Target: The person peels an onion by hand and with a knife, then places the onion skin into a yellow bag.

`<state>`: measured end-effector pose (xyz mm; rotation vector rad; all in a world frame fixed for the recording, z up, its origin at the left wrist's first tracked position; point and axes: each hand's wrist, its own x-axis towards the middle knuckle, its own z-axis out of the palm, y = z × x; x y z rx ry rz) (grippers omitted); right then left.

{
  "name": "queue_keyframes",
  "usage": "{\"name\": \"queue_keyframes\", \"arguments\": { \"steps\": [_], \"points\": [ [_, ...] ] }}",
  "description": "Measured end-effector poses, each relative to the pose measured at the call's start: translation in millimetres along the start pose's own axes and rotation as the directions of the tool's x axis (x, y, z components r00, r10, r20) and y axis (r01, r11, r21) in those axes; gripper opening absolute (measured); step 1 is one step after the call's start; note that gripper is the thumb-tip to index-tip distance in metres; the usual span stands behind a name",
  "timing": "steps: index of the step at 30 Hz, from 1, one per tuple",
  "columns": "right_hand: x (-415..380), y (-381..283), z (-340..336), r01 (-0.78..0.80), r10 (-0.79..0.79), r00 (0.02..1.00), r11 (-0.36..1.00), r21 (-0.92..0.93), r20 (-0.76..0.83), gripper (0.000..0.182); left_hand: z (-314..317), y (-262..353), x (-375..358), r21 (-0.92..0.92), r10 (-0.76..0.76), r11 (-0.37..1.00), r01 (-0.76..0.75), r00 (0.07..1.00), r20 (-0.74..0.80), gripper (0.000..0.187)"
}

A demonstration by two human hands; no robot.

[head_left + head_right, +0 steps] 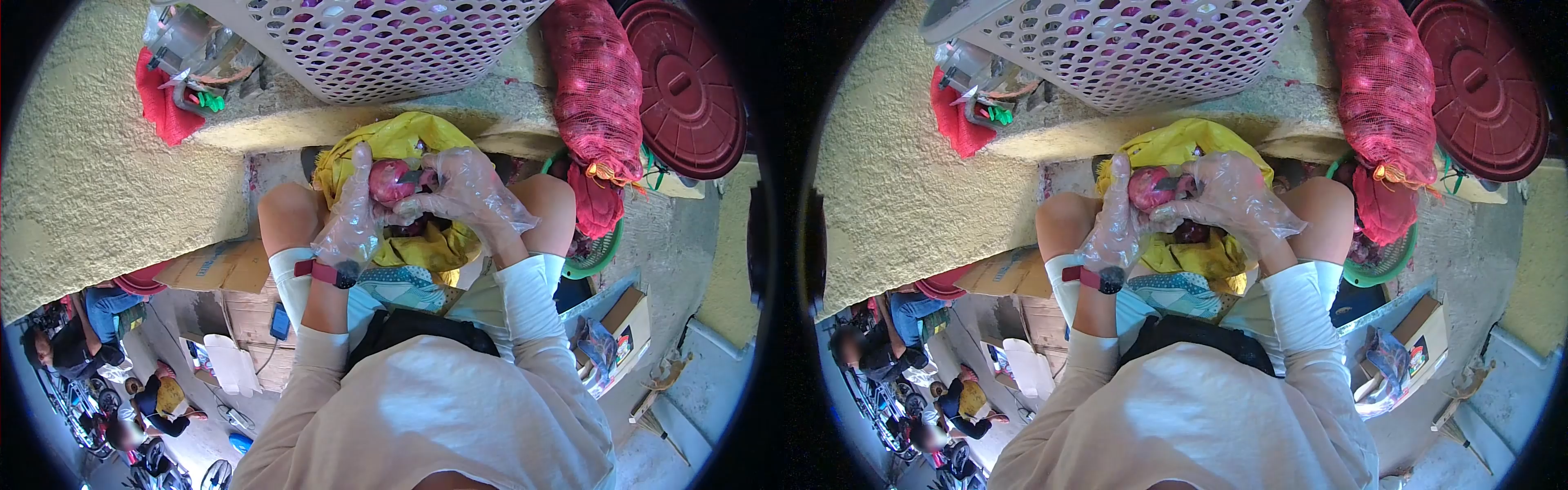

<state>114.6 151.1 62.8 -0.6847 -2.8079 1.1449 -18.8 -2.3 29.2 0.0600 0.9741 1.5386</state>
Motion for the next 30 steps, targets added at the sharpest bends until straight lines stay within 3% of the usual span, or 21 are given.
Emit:
{"name": "queue_keyframes", "arguments": {
  "steps": [2, 5, 10, 12, 15, 19, 21, 25, 28, 30],
  "points": [
    [-0.2, 4.7, 4.9, 0.002, -0.003, 1.000, 0.999, -0.041, -0.024, 0.069, -0.9, -1.7, -1.1, 0.105, 0.009, 0.994, -0.003, 0.998, -0.055, 0.080],
    [0.2, -2.9, -1.2, -0.024, 0.024, 1.000, 0.997, -0.068, -0.006, 0.070, 0.5, -2.3, -1.0, 0.122, 0.032, 0.992, -0.022, 0.997, -0.075, 0.080],
    [-1.2, -1.1, 3.0, -0.030, 0.031, 0.999, 0.995, -0.095, 0.010, 0.072, 0.9, -1.9, -0.8, 0.098, 0.025, 0.995, -0.019, 0.998, -0.065, 0.075],
    [0.1, 3.1, 10.1, 0.040, -0.043, 0.993, 0.999, -0.028, -0.111, 0.073, -1.6, -1.4, 0.2, 0.093, 0.009, 0.996, -0.006, 0.999, -0.032, 0.076],
    [0.7, 0.7, 6.9, -0.039, 0.039, 0.999, 0.998, -0.045, -0.007, 0.070, -3.6, -1.6, 2.6, 0.111, 0.001, 0.994, 0.004, 0.999, -0.038, 0.077],
    [0.6, -2.0, 11.5, 0.025, -0.031, 0.996, 0.997, -0.074, -0.083, 0.068, 1.4, -0.1, 0.1, 0.093, -0.001, 0.996, 0.010, 0.996, -0.093, 0.076],
    [0.9, -3.8, 6.1, 0.020, -0.002, 0.994, 0.986, -0.167, 0.105, 0.070, 12.2, 3.1, -5.3, 0.122, 0.017, 0.993, -0.002, 0.992, -0.122, 0.076],
    [0.3, -9.2, 6.6, 0.052, -0.010, 0.983, 0.972, -0.228, 0.182, 0.070, 16.7, -1.2, -3.0, 0.010, 0.093, 0.996, -0.093, 0.981, -0.172, 0.072],
    [-1.9, -5.4, 12.1, 0.102, -0.094, 0.994, 0.979, -0.178, 0.050, 0.068, 1.6, -7.3, 4.3, -0.036, 0.119, 0.992, -0.125, 0.983, -0.139, 0.069],
    [-1.9, -7.0, 9.0, 0.005, -0.007, 1.000, 0.997, -0.072, -0.022, 0.066, 0.0, -7.7, 3.8, -0.032, 0.144, 0.988, -0.148, 0.983, -0.111, 0.069]
  ]
}}
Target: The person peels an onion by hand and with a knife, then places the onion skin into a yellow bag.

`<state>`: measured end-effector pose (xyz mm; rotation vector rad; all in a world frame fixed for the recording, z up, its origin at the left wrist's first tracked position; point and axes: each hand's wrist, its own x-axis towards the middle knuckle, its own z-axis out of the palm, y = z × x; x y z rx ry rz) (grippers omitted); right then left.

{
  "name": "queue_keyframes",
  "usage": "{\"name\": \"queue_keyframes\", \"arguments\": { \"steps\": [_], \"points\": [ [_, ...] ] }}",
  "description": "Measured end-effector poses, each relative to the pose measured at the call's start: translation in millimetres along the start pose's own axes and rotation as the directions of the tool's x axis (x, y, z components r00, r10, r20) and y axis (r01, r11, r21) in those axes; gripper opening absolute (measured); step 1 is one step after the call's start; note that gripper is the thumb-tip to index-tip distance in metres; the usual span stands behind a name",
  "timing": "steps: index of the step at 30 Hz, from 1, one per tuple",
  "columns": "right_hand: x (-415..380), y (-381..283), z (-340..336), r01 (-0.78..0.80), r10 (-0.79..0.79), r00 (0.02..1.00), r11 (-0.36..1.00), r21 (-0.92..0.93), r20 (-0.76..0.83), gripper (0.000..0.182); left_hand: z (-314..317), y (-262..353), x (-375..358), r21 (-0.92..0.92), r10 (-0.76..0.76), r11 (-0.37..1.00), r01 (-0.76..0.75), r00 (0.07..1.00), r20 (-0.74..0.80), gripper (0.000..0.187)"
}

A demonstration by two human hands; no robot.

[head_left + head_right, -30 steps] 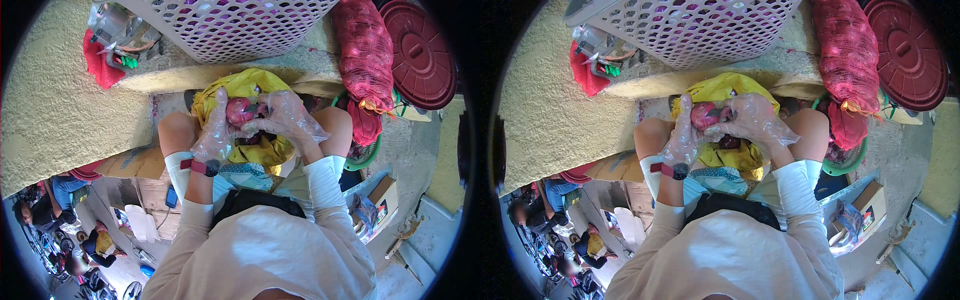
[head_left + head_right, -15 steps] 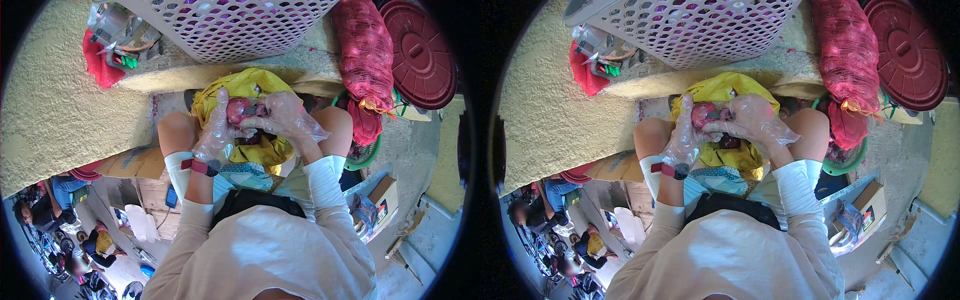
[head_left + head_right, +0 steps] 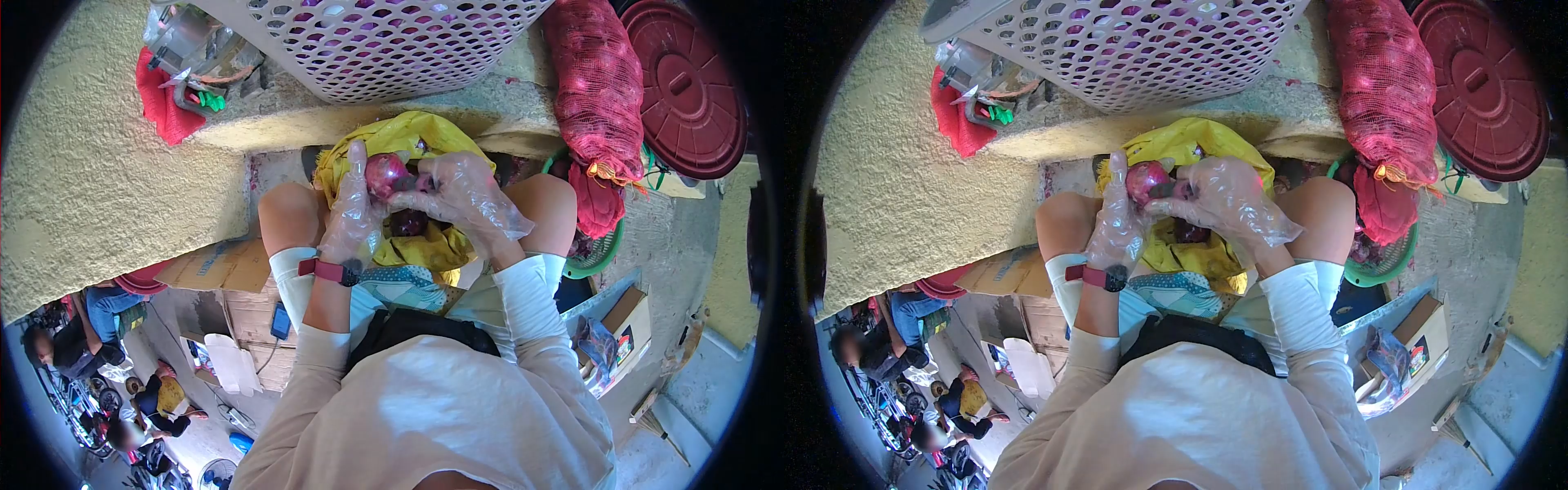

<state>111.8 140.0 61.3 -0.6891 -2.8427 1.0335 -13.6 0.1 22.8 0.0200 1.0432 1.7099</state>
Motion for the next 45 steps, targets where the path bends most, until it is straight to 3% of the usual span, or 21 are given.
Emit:
{"name": "queue_keyframes", "arguments": {
  "steps": [1, 3, 6, 18, 21, 24, 27, 30, 36, 43, 45],
  "points": [
    [-0.1, 2.1, 1.6, -0.001, 0.001, 1.000, 1.000, 0.000, -0.001, 0.066, 2.9, 1.8, -2.4, 0.011, 0.000, 1.000, 0.000, 1.000, -0.005, 0.069],
    [-0.2, 7.3, 6.4, 0.051, -0.050, 0.983, 0.999, 0.001, -0.176, 0.064, 9.2, 5.2, -4.8, 0.021, -0.001, 1.000, 0.001, 1.000, -0.009, 0.069],
    [-0.1, 7.3, 7.0, 0.075, -0.068, 0.979, 0.997, 0.028, -0.194, 0.064, 12.7, 5.7, -4.5, 0.004, -0.028, 1.000, 0.028, 0.999, -0.024, 0.069],
    [1.9, 6.8, 7.4, 0.002, -0.003, 1.000, 0.999, -0.040, -0.012, 0.063, 3.4, -1.8, -0.6, 0.017, -0.041, 0.999, 0.042, 0.997, -0.059, 0.067],
    [1.9, 3.8, 6.7, -0.015, 0.016, 1.000, 0.998, -0.063, 0.014, 0.065, 0.8, -3.7, 1.8, 0.046, 0.004, 0.999, -0.003, 1.000, -0.024, 0.078],
    [2.0, 4.0, 6.6, 0.023, -0.021, 1.000, 0.997, -0.069, 0.020, 0.062, 19.6, 6.3, -7.9, 0.025, -0.023, 0.999, 0.025, 0.996, -0.085, 0.068],
    [-0.6, -1.3, -0.7, -0.011, 0.014, 0.995, 0.999, 0.035, -0.100, 0.060, 19.7, 6.6, -9.2, 0.053, 0.000, 0.999, 0.006, 0.993, -0.119, 0.069],
    [1.2, 6.1, 3.3, 0.038, -0.036, 0.979, 0.999, 0.007, -0.202, 0.059, 9.0, 2.0, -2.3, 0.055, 0.014, 0.998, -0.009, 0.997, -0.077, 0.070],
    [1.1, 1.5, 0.9, 0.005, 0.000, 0.990, 0.999, 0.033, -0.143, 0.058, 5.9, 0.8, -0.2, 0.027, -0.015, 1.000, 0.015, 1.000, -0.006, 0.068],
    [2.3, 6.6, 9.0, 0.030, -0.034, 0.983, 0.999, -0.021, -0.181, 0.055, 14.2, 3.6, -5.9, 0.023, 0.016, 1.000, -0.013, 0.995, -0.102, 0.064],
    [3.7, 7.7, 13.7, -0.018, 0.020, 0.991, 1.000, 0.012, -0.134, 0.056, 14.6, 3.6, -5.8, 0.029, 0.014, 1.000, -0.011, 0.992, -0.124, 0.063]
  ]
}}
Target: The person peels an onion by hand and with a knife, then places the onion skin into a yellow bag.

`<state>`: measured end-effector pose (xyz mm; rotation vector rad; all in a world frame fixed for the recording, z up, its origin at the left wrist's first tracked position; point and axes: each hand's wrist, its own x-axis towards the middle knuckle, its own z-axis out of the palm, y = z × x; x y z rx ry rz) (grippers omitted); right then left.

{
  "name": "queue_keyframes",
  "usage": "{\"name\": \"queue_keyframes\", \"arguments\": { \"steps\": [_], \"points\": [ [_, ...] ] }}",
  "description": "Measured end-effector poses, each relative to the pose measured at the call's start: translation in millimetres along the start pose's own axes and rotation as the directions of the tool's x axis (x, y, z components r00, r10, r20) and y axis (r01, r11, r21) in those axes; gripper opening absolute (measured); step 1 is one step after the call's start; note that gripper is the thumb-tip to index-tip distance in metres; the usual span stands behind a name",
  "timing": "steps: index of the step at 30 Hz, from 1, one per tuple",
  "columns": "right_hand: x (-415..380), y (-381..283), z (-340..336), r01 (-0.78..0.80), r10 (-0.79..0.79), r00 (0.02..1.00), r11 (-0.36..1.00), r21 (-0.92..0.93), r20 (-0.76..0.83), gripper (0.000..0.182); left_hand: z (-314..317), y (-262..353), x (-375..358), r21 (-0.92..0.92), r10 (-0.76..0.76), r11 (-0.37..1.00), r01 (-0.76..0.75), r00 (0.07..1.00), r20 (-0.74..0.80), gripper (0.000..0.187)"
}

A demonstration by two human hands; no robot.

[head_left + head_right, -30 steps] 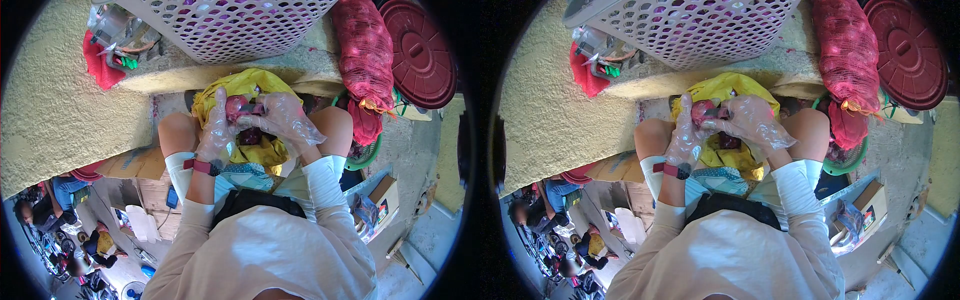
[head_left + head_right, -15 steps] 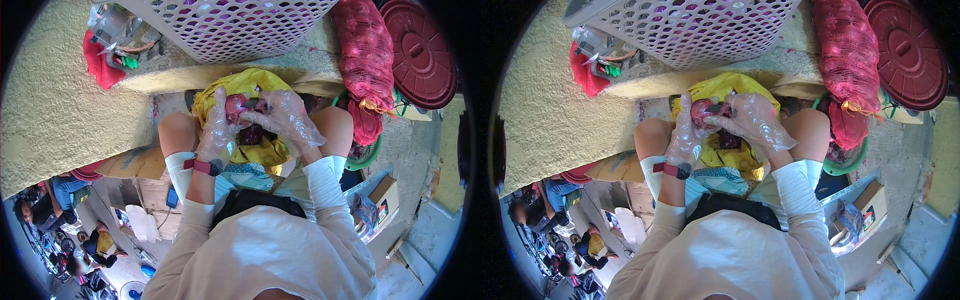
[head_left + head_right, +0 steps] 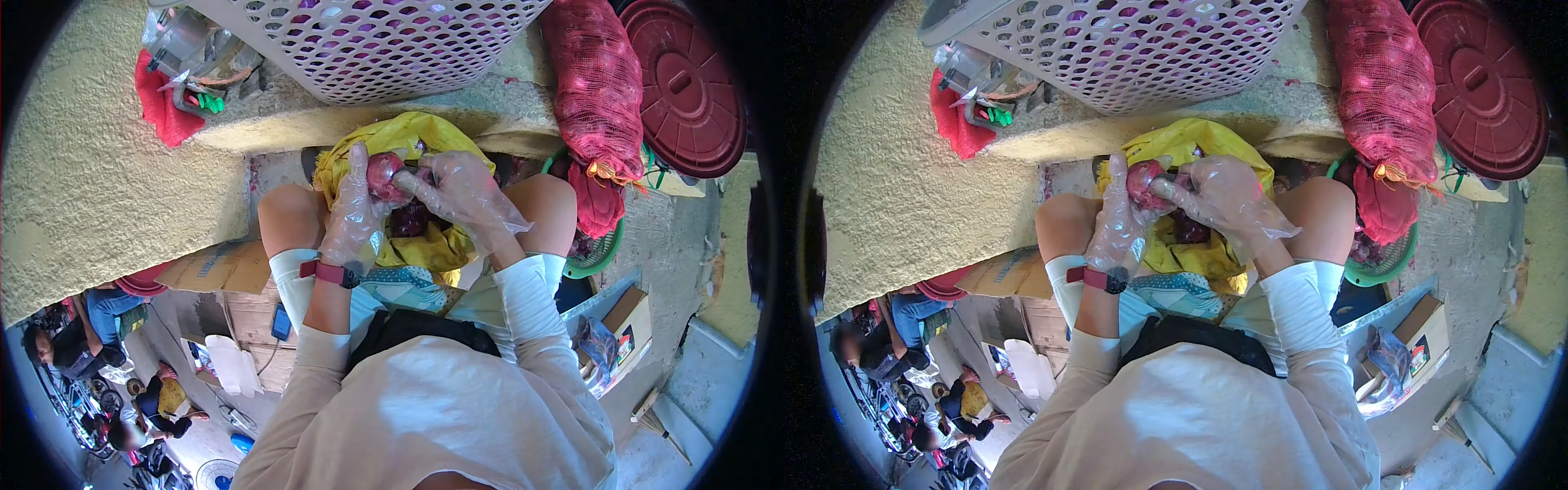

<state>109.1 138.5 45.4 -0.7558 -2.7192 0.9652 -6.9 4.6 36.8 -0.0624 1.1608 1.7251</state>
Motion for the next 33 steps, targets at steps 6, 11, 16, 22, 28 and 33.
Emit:
{"name": "queue_keyframes", "arguments": {
  "steps": [6, 11, 16, 22, 28, 33],
  "points": [
    [-0.5, -8.7, -11.3, -0.078, 0.069, 0.987, 0.995, 0.061, 0.144, 0.059, -9.8, -5.0, 9.9, -0.007, -0.003, 1.000, 0.004, 0.998, 0.057, 0.065],
    [-1.7, -1.7, 0.7, -0.027, 0.023, 0.984, 0.999, 0.024, 0.175, 0.061, -22.6, -4.4, 14.4, 0.113, -0.080, 0.991, 0.074, 0.995, 0.051, 0.080],
    [-3.3, -1.8, 1.4, 0.121, -0.108, 0.969, 0.992, -0.043, 0.222, 0.064, -8.2, -5.7, 8.6, -0.028, -0.020, 0.999, 0.019, 1.000, -0.015, 0.079],
    [-6.4, 1.0, 1.2, 0.205, -0.195, 0.933, 0.979, 0.000, 0.303, 0.065, 3.9, 5.3, -4.7, -0.076, -0.076, 0.995, 0.070, 0.994, -0.077, 0.074],
    [-6.5, 0.7, 0.4, 0.239, -0.249, 0.957, 0.968, 0.080, 0.147, 0.059, 1.6, 4.2, 0.8, -0.146, -0.068, 0.987, 0.067, 0.998, -0.005, 0.068],
    [-5.3, -10.2, -13.3, 0.069, -0.064, 0.996, 0.994, 0.082, -0.070, 0.056, -10.5, -1.8, 13.3, -0.214, -0.003, 0.977, 0.007, 1.000, 0.017, 0.055]
  ]
}}
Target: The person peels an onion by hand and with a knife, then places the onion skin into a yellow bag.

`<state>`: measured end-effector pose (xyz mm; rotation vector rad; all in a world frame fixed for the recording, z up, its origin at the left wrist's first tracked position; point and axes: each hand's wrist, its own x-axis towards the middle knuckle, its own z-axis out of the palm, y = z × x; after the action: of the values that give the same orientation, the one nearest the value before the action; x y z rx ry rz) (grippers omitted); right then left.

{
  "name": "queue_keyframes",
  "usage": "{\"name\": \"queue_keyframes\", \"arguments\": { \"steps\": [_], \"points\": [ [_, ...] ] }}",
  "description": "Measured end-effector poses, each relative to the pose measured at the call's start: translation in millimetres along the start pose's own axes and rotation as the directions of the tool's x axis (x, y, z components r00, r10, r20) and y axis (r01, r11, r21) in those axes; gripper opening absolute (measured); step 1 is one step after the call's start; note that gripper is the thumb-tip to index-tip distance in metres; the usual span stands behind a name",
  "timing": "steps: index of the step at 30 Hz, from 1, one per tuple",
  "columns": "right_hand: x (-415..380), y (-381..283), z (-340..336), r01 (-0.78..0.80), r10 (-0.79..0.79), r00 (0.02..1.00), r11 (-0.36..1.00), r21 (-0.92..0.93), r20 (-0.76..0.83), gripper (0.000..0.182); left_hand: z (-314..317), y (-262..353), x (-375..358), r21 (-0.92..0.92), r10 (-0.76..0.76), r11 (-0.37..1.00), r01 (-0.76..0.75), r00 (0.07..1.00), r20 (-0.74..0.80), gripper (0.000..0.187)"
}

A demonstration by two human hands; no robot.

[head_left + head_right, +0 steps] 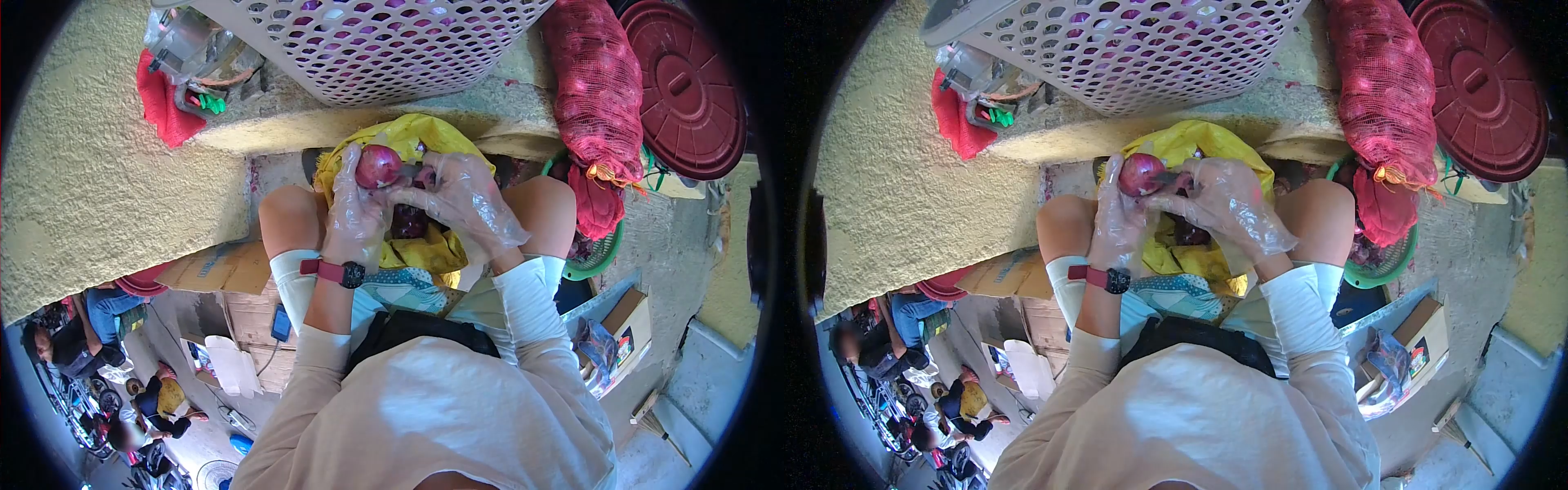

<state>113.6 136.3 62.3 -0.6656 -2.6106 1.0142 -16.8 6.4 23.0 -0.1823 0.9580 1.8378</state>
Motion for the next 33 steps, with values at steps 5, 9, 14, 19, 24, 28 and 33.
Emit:
{"name": "queue_keyframes", "arguments": {
  "steps": [5, 9, 14, 19, 24, 28, 33],
  "points": [
    [2.7, 3.9, 10.7, -0.066, 0.065, 0.998, 0.997, -0.033, -0.021, 0.062, -12.6, -8.2, 11.9, -0.220, -0.056, 0.974, 0.053, 0.998, -0.009, 0.046],
    [3.4, 3.8, 10.2, -0.067, 0.067, 0.998, 0.997, -0.035, -0.013, 0.065, -18.4, -14.4, 17.5, -0.066, 0.055, 0.996, -0.055, 0.998, 0.000, 0.051],
    [2.1, 7.6, 16.7, -0.012, 0.011, 1.000, 1.000, -0.029, -0.024, 0.066, -11.0, -13.7, 7.5, -0.063, 0.033, 0.997, -0.032, 0.999, 0.017, 0.058],
    [2.5, 2.0, 12.2, -0.043, 0.045, 0.999, 0.997, -0.068, 0.029, 0.067, -9.9, -15.6, 9.0, -0.034, 0.099, 0.995, -0.099, 0.995, 0.001, 0.056],
    [3.0, 4.9, 13.2, -0.017, 0.021, 0.999, 0.997, -0.078, 0.045, 0.061, -14.8, -16.1, 12.0, 0.006, 0.110, 0.994, -0.110, 0.994, -0.007, 0.053],
    [2.3, 4.6, 15.1, -0.016, 0.018, 1.000, 0.999, -0.051, 0.026, 0.059, -11.1, -14.3, 7.8, -0.024, 0.113, 0.993, -0.113, 0.993, 0.017, 0.046],
    [2.3, 3.8, 16.3, -0.092, 0.089, 0.989, 0.996, 0.020, 0.119, 0.061, -10.5, -16.4, 9.9, -0.022, 0.138, 0.990, -0.137, 0.987, 0.077, 0.043]
  ]
}}
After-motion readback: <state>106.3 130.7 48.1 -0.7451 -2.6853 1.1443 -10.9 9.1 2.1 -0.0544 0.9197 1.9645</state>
